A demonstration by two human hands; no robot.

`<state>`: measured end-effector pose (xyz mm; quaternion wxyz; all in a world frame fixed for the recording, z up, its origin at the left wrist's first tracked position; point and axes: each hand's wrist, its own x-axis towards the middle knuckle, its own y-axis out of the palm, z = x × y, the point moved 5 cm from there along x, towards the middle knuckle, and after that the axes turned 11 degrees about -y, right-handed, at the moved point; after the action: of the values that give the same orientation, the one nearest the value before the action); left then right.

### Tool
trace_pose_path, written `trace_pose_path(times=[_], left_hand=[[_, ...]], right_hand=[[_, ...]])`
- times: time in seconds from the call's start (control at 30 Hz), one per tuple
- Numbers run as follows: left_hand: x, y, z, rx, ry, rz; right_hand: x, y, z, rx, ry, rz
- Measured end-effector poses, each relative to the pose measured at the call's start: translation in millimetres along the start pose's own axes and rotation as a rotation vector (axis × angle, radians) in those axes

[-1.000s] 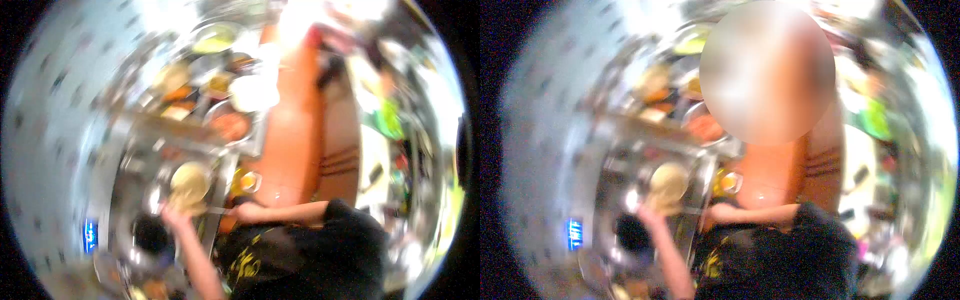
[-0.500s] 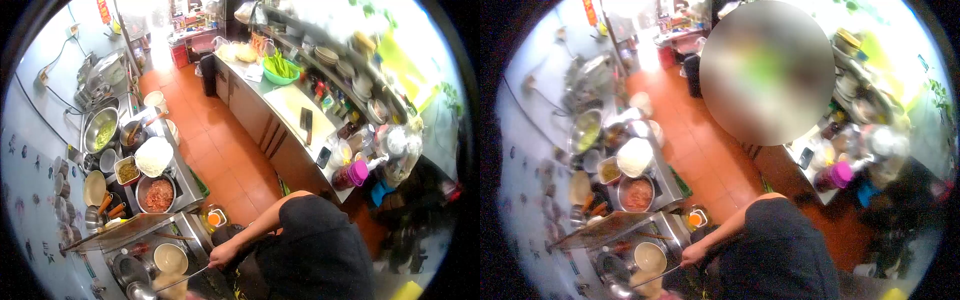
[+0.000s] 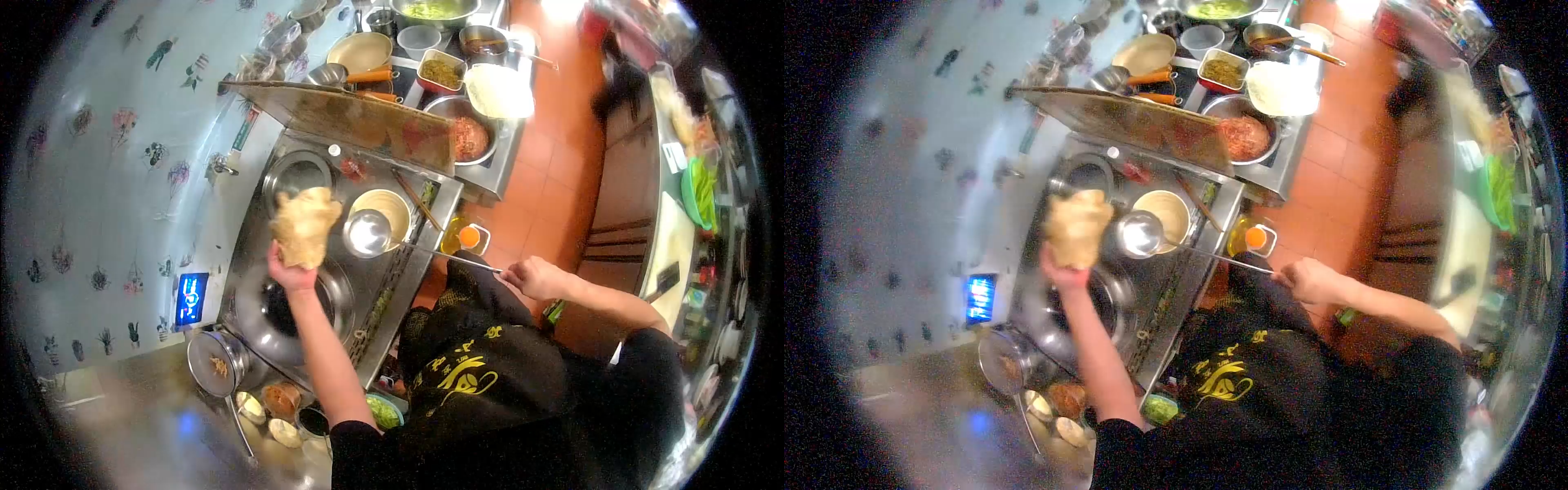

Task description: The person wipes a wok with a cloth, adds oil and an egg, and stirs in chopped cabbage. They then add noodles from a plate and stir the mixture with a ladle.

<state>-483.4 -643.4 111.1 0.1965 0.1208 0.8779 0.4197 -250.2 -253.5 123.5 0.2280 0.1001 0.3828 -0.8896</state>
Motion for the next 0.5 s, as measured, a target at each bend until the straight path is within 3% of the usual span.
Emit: trace_pose_path(times=[0.03, 0.07, 0.13, 0.27, 0.37, 0.4, 0.47, 0.5], left_hand=[[-13, 36, 1, 0.244, 0.066, 0.012], [-7, 29, 27, 0.865, -0.218, 0.091], [-11, 1, 53, 1.69, -0.423, 0.123], [-39, 23, 140, 2.514, 0.02, -0.052], [-44, 33, 147, 2.382, 0.106, -0.321], [-46, 15, 160, 2.355, 0.4, -0.329], [-57, -77, 191, 1.605, -0.158, -0.284], [-60, -71, 195, 0.97, -0.287, -0.236]], right_hand=[[-7, -7, -2, -0.009, 0.004, 0.004], [-9, 2, -18, 0.023, -0.021, -0.031], [-6, 0, -12, 0.075, -0.066, -0.011], [0, 8, -12, 0.097, -0.026, 0.081], [-2, 3, -4, 0.1, -0.027, 0.105], [-5, 2, 0, 0.105, -0.045, 0.104], [-7, 18, -18, 0.058, -0.025, 0.133], [-5, 21, -28, 0.024, -0.017, 0.143]])
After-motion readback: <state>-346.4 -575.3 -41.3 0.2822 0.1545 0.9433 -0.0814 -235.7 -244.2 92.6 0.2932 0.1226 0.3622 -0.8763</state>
